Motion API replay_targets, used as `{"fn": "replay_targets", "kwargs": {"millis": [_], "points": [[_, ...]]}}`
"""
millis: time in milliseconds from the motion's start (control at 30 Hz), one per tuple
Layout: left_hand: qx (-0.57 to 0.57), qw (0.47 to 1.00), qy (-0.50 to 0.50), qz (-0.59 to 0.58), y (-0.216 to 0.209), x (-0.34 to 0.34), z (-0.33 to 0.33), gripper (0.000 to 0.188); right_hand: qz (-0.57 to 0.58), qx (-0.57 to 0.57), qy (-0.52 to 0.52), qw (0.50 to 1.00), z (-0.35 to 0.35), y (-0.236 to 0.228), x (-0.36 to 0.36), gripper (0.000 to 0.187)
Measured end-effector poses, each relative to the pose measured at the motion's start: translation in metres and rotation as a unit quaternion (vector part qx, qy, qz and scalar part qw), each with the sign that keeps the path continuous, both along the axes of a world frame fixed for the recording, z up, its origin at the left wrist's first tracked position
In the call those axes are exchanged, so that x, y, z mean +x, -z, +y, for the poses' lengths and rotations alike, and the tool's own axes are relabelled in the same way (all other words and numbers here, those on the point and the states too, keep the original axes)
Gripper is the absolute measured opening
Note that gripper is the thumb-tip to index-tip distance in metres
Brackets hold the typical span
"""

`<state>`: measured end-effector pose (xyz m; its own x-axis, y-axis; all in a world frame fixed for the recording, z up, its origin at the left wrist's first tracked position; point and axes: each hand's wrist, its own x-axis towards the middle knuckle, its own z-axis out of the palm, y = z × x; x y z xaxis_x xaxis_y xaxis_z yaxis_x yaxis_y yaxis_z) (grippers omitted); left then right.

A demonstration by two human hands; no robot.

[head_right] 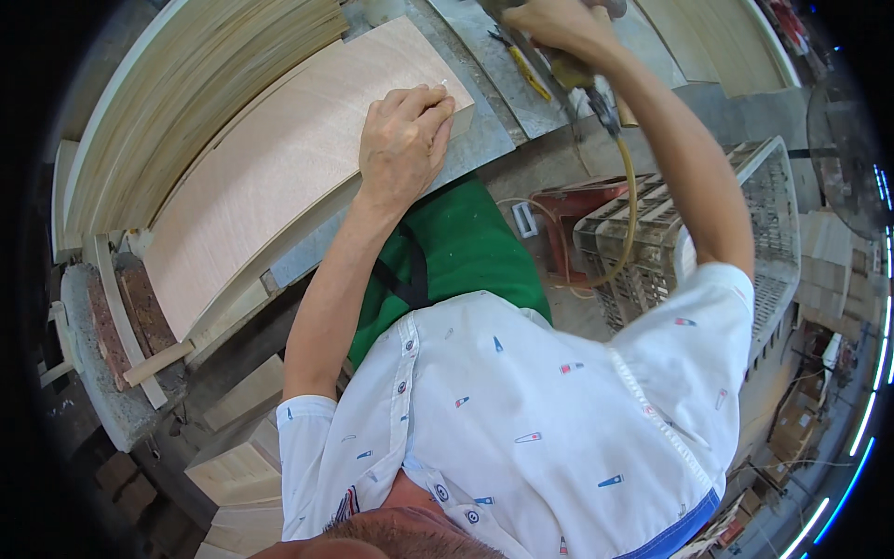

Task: Assembling wooden boxes by applying glue to joints and securing them with a pneumatic nail gun.

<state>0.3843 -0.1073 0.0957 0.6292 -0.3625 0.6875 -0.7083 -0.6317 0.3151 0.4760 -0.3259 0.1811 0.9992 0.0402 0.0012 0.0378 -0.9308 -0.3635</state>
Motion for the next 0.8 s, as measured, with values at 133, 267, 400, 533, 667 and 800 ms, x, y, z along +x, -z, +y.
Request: {"fn": "replay_targets", "kwargs": {"millis": [133, 267, 400, 533, 667, 800], "points": [[-0.006, 1.0, -0.006, 0.002, 0.005, 0.001, 0.0, 0.014, 0.064, 0.159, -0.003, 0.985, -0.007, -0.061, -0.069, 0.032], [-0.021, 0.999, -0.005, -0.029, 0.006, 0.003, -0.002, 0.011, 0.104, 0.158, 0.005, 0.982, 0.001, -0.085, -0.118, 0.033], [-0.008, 1.0, -0.008, -0.007, 0.005, 0.001, -0.002, 0.013, 0.126, 0.193, 0.007, 0.973, 0.014, -0.082, -0.134, 0.03], [-0.002, 1.0, -0.012, -0.011, 0.004, 0.0, 0.0, 0.014, 0.139, 0.196, 0.015, 0.971, 0.019, -0.077, -0.136, 0.027], [-0.01, 1.0, -0.006, -0.011, 0.004, 0.001, -0.001, 0.013, 0.147, 0.202, -0.002, 0.968, 0.02, -0.079, -0.137, 0.028], [-0.007, 1.0, -0.011, -0.009, 0.004, 0.001, -0.002, 0.012, 0.142, 0.198, -0.008, 0.97, 0.022, -0.078, -0.137, 0.029]]}}
